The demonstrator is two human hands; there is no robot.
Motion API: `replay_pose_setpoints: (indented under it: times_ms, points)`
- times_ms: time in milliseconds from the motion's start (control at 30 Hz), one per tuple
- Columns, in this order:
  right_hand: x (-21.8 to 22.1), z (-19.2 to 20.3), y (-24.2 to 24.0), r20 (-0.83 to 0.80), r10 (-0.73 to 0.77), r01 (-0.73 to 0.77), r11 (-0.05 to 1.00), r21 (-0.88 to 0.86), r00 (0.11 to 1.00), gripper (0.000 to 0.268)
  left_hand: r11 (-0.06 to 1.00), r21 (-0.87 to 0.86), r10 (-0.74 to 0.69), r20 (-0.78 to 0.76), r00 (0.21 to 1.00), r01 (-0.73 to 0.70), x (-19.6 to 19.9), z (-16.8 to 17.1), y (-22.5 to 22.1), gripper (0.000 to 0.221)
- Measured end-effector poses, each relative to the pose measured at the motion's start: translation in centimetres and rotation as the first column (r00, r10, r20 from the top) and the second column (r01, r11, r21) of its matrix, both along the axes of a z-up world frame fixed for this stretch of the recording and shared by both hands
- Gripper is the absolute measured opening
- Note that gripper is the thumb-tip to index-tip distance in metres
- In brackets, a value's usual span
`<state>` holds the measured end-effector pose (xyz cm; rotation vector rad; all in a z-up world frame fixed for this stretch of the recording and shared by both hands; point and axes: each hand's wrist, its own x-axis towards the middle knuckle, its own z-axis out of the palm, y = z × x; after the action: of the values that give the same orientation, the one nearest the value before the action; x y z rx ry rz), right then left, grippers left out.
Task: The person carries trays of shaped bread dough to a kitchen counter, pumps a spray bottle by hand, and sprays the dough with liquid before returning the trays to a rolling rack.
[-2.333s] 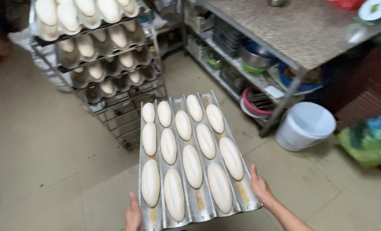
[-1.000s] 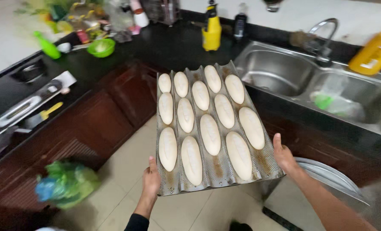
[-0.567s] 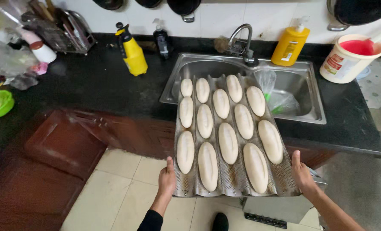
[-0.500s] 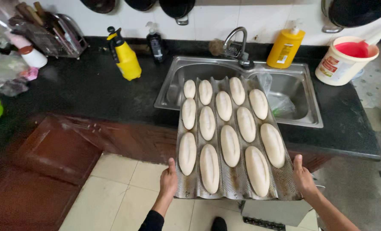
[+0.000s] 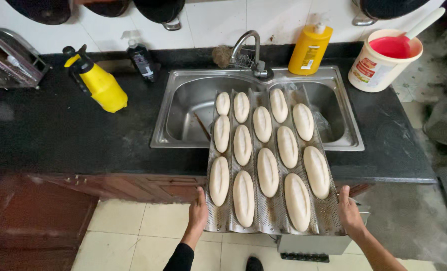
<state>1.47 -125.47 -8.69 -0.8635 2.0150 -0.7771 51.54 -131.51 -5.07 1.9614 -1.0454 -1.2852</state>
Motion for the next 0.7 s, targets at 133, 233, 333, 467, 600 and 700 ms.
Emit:
replay_pose_setpoints:
  times_ms: [133, 233, 333, 467, 600, 700]
  points:
    - [0.4, -0.9, -1.2, 0.077, -0.056, 0.057, 0.998, -0.008, 0.995, 0.1, 1.0, -0.015, -0.004, -0.058, 0.998, 0.003, -0.2, -0.9, -1.3, 0.089]
    - [0.1, -1.5, -2.0, 0.06, -0.02, 0.016, 0.998, 0.068, 0.998, 0.1, 0.999, 0.039, -0.01, -0.102, 0.995, 0.014, -0.4, -1.8, -2.2, 0.086]
    - [-0.5, -1.4, -2.3, 0.114, 0.001, -0.002, 1.0, 0.003, 0.994, 0.1, 0.998, 0.0, -0.056, -0.121, 0.991, 0.057, -0.4, -2.7, -2.9, 0.086]
    - [-2.6, 2.2, -2.1, -0.121, -0.03, 0.048, 0.988, 0.146, 0.992, 0.1, 0.987, 0.045, -0.144, -0.175, 0.974, 0.154, 1.1, -2.5, -2.8, 0.081]
    - [-3.3, 9.7, -4.7, -0.323, -0.11, 0.078, 0.991, -0.11, 0.94, 0.092, 0.956, 0.169, -0.234, -0.058, 0.97, 0.241, 4.6, -0.2, -4.4, 0.073]
    - [0.9, 14.6, -10.8, 0.021, -0.148, 0.146, 0.923, -0.356, 0.989, 0.072, 0.992, 0.093, -0.071, -0.088, 0.994, 0.079, 8.2, 2.0, -6.1, 0.059]
